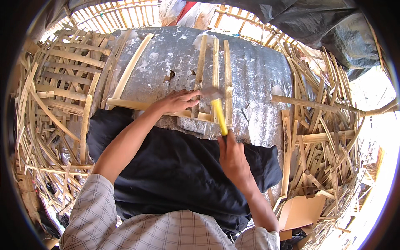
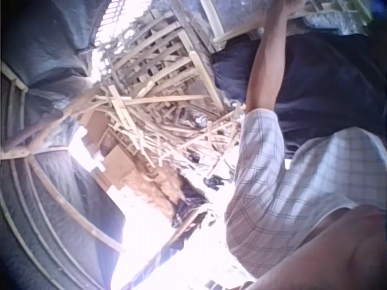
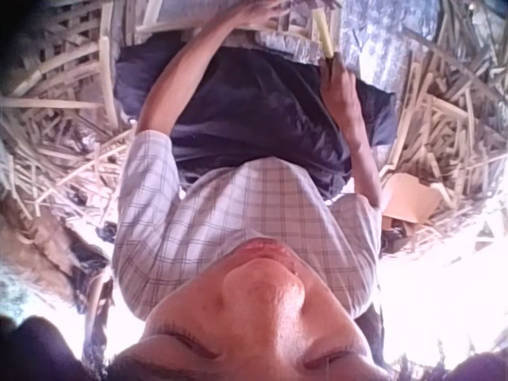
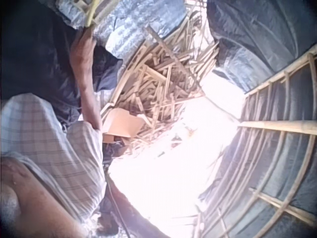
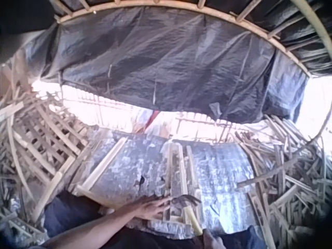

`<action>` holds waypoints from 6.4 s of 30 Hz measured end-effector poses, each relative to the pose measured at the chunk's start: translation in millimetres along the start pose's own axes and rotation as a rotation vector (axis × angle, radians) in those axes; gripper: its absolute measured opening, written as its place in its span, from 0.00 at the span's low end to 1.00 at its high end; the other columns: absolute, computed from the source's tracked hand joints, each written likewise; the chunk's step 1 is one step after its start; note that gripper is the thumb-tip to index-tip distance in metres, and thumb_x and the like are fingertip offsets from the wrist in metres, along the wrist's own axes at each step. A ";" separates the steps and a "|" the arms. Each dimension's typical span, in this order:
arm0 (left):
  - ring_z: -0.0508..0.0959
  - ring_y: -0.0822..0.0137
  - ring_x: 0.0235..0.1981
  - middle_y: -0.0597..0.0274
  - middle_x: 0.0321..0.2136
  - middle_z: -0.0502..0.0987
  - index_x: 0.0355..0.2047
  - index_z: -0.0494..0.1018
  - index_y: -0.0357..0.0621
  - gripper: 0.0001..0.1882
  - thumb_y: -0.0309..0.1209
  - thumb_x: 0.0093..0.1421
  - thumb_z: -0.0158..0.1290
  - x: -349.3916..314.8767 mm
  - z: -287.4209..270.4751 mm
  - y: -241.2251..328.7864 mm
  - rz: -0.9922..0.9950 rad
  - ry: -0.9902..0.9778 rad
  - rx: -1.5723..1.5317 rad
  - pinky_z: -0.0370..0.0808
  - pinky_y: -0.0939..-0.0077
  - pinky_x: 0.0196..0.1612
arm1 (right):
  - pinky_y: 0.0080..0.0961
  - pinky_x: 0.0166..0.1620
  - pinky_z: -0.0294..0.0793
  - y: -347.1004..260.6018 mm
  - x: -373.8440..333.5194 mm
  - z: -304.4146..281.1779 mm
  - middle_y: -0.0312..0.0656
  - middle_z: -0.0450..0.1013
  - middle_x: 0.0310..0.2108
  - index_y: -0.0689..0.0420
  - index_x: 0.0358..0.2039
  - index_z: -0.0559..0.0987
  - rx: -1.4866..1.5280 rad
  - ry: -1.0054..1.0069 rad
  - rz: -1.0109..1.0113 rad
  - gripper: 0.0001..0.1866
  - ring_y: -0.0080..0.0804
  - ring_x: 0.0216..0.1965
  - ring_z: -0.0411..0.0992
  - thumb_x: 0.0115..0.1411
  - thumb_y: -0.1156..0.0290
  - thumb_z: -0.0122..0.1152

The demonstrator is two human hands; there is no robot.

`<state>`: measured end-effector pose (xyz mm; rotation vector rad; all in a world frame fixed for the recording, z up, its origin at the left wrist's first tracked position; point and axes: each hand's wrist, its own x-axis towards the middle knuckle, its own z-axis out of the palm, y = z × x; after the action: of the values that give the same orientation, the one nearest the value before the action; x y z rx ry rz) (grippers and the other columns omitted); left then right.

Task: The person nails thin bamboo strips onto a wooden frame using a hammer, positioning the strips and driving nails into them.

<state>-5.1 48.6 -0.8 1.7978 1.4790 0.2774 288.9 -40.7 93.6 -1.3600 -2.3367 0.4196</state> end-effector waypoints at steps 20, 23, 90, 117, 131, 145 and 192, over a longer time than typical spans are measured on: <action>0.70 0.49 0.67 0.51 0.67 0.70 0.68 0.62 0.68 0.24 0.52 0.74 0.42 2.6 5.3 -7.9 -0.011 -0.007 0.018 0.64 0.52 0.68 | 0.59 0.34 0.68 -16.9 12.6 -21.4 0.64 0.74 0.28 0.65 0.45 0.73 0.229 -0.016 0.120 0.14 0.70 0.30 0.71 0.73 0.64 0.58; 0.69 0.48 0.67 0.51 0.67 0.69 0.68 0.63 0.67 0.25 0.53 0.74 0.41 3.7 3.2 -4.3 -0.020 -0.050 -0.034 0.64 0.52 0.68 | 0.60 0.34 0.68 -17.0 6.4 -5.1 0.65 0.74 0.26 0.66 0.41 0.72 0.101 -0.056 0.128 0.14 0.70 0.31 0.71 0.73 0.65 0.57; 0.71 0.48 0.63 0.52 0.61 0.75 0.66 0.62 0.66 0.22 0.49 0.74 0.42 0.1 16.0 -16.6 0.068 0.095 0.069 0.66 0.43 0.63 | 0.55 0.25 0.65 -25.1 -3.0 -20.0 0.63 0.69 0.18 0.66 0.42 0.66 0.322 0.102 0.036 0.12 0.67 0.22 0.70 0.70 0.74 0.60; 0.71 0.46 0.63 0.52 0.63 0.73 0.68 0.62 0.66 0.24 0.50 0.75 0.41 3.3 18.4 -14.4 0.081 0.140 0.115 0.67 0.50 0.65 | 0.58 0.38 0.69 -1.8 9.6 -10.2 0.62 0.73 0.28 0.65 0.45 0.71 0.238 -0.034 0.129 0.13 0.66 0.32 0.72 0.72 0.66 0.57; 0.68 0.48 0.67 0.52 0.67 0.69 0.67 0.63 0.59 0.24 0.46 0.74 0.43 -1.0 17.0 -14.3 0.074 0.079 0.089 0.63 0.52 0.69 | 0.61 0.37 0.69 9.4 12.9 -21.0 0.62 0.73 0.26 0.66 0.45 0.70 0.095 -0.326 0.043 0.14 0.67 0.31 0.73 0.73 0.65 0.54; 0.67 0.49 0.68 0.52 0.68 0.68 0.68 0.63 0.56 0.25 0.48 0.74 0.42 -6.5 11.2 -11.8 0.088 0.061 0.005 0.62 0.54 0.70 | 0.61 0.40 0.68 20.3 13.1 -20.2 0.65 0.74 0.31 0.63 0.41 0.72 0.247 -0.421 0.219 0.12 0.68 0.35 0.71 0.72 0.65 0.56; 0.74 0.47 0.60 0.50 0.57 0.77 0.66 0.63 0.67 0.23 0.52 0.75 0.40 2.3 28.3 -27.1 0.171 0.198 0.104 0.68 0.47 0.62 | 0.59 0.28 0.67 -1.9 -17.5 -3.2 0.62 0.70 0.19 0.64 0.41 0.69 0.206 -0.147 0.046 0.11 0.68 0.24 0.71 0.70 0.71 0.60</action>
<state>-7.3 39.3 -38.9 2.0331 1.4990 0.4835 296.8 -56.8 93.9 -1.3254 -2.3043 0.7755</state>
